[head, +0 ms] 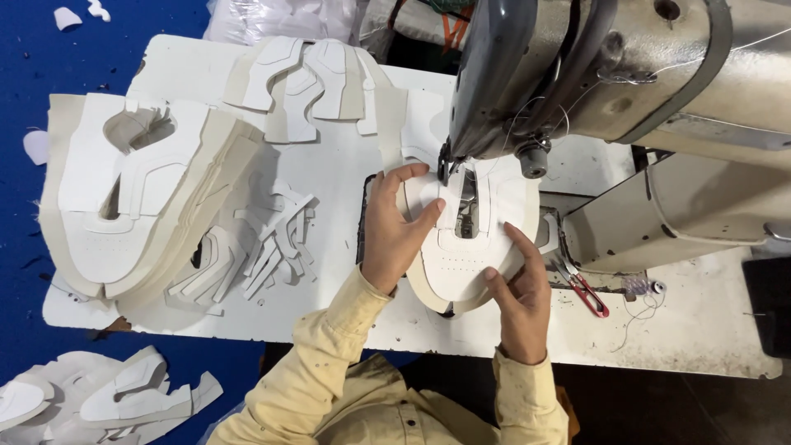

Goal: The person aligns white shoe parts under a sewing machine needle and sews them together. They repeatedly pick up parts from a stack, position them, operate the machine, and place the finished pieces back on the table.

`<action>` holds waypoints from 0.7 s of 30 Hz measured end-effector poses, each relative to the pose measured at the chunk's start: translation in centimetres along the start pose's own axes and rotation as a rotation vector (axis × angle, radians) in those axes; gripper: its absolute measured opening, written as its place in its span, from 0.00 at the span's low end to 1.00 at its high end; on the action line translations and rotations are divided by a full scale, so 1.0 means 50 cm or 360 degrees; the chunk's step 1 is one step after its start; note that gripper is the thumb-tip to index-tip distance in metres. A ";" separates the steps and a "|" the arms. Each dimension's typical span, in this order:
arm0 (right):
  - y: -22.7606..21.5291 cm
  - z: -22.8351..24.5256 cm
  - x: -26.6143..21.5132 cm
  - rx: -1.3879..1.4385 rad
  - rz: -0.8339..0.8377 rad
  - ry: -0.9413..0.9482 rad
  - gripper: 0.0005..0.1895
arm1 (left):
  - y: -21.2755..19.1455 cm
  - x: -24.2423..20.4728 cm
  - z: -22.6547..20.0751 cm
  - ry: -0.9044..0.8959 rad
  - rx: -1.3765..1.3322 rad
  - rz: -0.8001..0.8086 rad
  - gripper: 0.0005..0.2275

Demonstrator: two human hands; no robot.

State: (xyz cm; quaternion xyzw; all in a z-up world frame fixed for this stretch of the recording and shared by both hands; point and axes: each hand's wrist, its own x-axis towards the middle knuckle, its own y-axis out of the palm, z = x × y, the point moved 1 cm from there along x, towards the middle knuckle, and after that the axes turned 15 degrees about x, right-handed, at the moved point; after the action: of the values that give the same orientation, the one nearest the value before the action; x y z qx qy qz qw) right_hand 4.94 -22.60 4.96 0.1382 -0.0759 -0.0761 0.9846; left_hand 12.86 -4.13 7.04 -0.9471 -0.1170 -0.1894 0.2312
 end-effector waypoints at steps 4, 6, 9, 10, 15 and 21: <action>-0.001 0.004 0.000 -0.0028 0.0021 -0.0009 0.30 | -0.005 -0.015 -0.003 -0.0140 -0.0069 0.0066 0.20; 0.001 0.011 0.003 -0.0013 0.0064 -0.0064 0.29 | -0.006 -0.012 -0.003 -0.0157 -0.0158 0.0093 0.19; -0.029 -0.019 0.001 -0.0125 -0.0050 0.0097 0.32 | -0.008 -0.001 -0.006 -0.0103 -0.0113 0.0073 0.19; -0.019 -0.010 0.006 -0.0124 -0.0046 0.0090 0.32 | -0.008 0.005 -0.008 -0.0097 -0.0114 0.0067 0.19; -0.005 0.005 0.014 0.0027 0.0003 0.0049 0.30 | 0.009 0.012 0.011 -0.0189 -0.0088 0.0062 0.16; -0.040 -0.018 0.017 -0.0051 -0.0016 0.0057 0.35 | 0.020 0.006 0.016 -0.0187 -0.0211 -0.0004 0.18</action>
State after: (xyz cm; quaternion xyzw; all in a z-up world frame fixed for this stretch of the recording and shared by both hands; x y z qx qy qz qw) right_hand 5.65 -24.39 3.65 0.1241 -0.0564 -0.0799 0.9874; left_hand 13.66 -4.58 6.12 -0.9697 -0.1186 -0.1412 0.1605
